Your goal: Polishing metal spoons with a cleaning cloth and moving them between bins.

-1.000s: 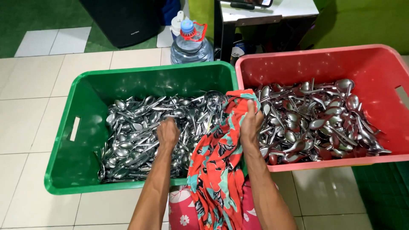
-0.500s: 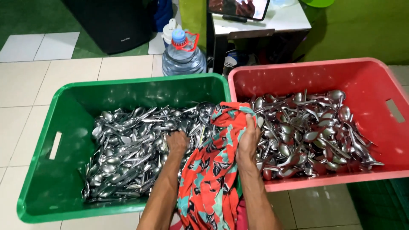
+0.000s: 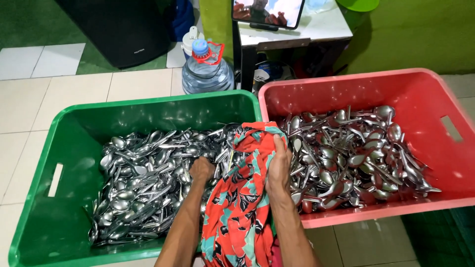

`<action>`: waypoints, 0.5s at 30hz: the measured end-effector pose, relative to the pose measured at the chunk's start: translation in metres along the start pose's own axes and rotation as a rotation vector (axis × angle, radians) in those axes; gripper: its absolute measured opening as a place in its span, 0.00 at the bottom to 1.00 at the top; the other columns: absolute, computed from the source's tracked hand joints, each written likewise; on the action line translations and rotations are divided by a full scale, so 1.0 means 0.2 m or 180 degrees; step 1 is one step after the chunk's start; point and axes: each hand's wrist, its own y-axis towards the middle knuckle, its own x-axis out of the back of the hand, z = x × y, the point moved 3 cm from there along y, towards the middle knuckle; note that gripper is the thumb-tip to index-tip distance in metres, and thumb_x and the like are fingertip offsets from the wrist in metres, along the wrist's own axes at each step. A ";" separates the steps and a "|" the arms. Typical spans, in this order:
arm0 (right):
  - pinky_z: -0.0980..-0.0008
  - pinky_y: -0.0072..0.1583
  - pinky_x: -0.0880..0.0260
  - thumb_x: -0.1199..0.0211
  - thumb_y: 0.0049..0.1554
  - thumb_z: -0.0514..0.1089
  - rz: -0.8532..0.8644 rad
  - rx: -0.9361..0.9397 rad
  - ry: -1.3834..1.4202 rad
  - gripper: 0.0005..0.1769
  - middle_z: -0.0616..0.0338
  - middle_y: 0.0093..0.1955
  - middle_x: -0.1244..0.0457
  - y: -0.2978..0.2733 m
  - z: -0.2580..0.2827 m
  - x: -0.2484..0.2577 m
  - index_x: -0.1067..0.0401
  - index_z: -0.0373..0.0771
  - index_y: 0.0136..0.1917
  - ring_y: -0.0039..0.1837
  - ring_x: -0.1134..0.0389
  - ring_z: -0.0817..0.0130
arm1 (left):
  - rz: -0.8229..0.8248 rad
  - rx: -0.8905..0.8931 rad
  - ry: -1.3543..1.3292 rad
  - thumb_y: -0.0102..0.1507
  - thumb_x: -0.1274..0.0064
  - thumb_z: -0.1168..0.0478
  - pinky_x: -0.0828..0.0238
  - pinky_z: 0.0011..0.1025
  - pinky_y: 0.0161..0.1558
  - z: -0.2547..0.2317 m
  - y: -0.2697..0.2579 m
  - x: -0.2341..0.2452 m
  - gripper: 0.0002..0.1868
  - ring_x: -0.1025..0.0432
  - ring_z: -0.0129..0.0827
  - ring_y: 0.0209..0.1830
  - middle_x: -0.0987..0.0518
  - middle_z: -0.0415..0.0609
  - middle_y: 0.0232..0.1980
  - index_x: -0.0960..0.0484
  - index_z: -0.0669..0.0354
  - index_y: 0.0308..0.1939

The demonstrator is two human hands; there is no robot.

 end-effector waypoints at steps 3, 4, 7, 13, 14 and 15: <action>0.51 0.70 0.46 0.35 0.52 0.67 -0.0411 -0.0422 -0.0798 0.41 0.38 0.61 0.38 -0.06 0.05 -0.05 0.33 0.33 0.65 0.67 0.39 0.48 | 0.0054 -0.0116 -0.0329 0.63 0.52 0.57 0.28 0.56 0.60 -0.06 -0.12 0.23 0.35 0.26 0.61 0.61 0.20 0.73 0.56 0.39 0.75 0.70; 0.51 0.70 0.46 0.35 0.52 0.67 -0.0403 -0.0435 -0.0803 0.41 0.38 0.61 0.38 -0.04 0.02 -0.03 0.33 0.33 0.65 0.67 0.39 0.48 | 0.0055 -0.0100 -0.0326 0.63 0.52 0.57 0.28 0.56 0.60 -0.07 -0.18 0.27 0.35 0.26 0.61 0.61 0.20 0.73 0.56 0.39 0.75 0.70; 0.48 0.73 0.50 0.34 0.48 0.71 -0.0354 -0.0455 -0.1208 0.48 0.38 0.69 0.43 0.01 -0.03 -0.02 0.37 0.38 0.71 0.74 0.44 0.43 | -0.0111 -0.0388 -0.1153 0.63 0.53 0.59 0.29 0.60 0.56 -0.17 -0.41 0.51 0.34 0.27 0.69 0.58 0.22 0.80 0.52 0.43 0.82 0.66; 0.50 0.72 0.44 0.40 0.57 0.44 0.0632 0.0734 -0.1187 0.21 0.42 0.61 0.34 -0.14 0.06 -0.12 0.27 0.35 0.62 0.69 0.37 0.49 | -0.0314 -0.0947 -0.2750 0.71 0.67 0.63 0.38 0.30 0.34 -0.39 -1.20 1.00 0.18 0.35 0.35 0.29 0.27 0.53 0.31 0.26 0.73 0.56; 0.47 0.75 0.51 0.46 0.60 0.45 0.0840 0.0727 -0.1203 0.23 0.33 0.66 0.39 -0.21 0.09 -0.18 0.32 0.29 0.65 0.73 0.42 0.42 | -0.0377 -0.1164 -0.2801 0.72 0.68 0.60 0.39 0.32 0.35 -0.38 -1.23 1.01 0.17 0.37 0.35 0.30 0.30 0.51 0.31 0.25 0.69 0.48; 0.43 0.78 0.57 0.52 0.64 0.46 0.1040 0.0717 -0.1226 0.27 0.25 0.70 0.43 -0.27 0.11 -0.22 0.37 0.22 0.68 0.76 0.47 0.35 | -0.0428 -0.1380 -0.2852 0.73 0.69 0.57 0.41 0.35 0.37 -0.39 -1.27 1.03 0.19 0.39 0.36 0.31 0.34 0.49 0.30 0.23 0.64 0.41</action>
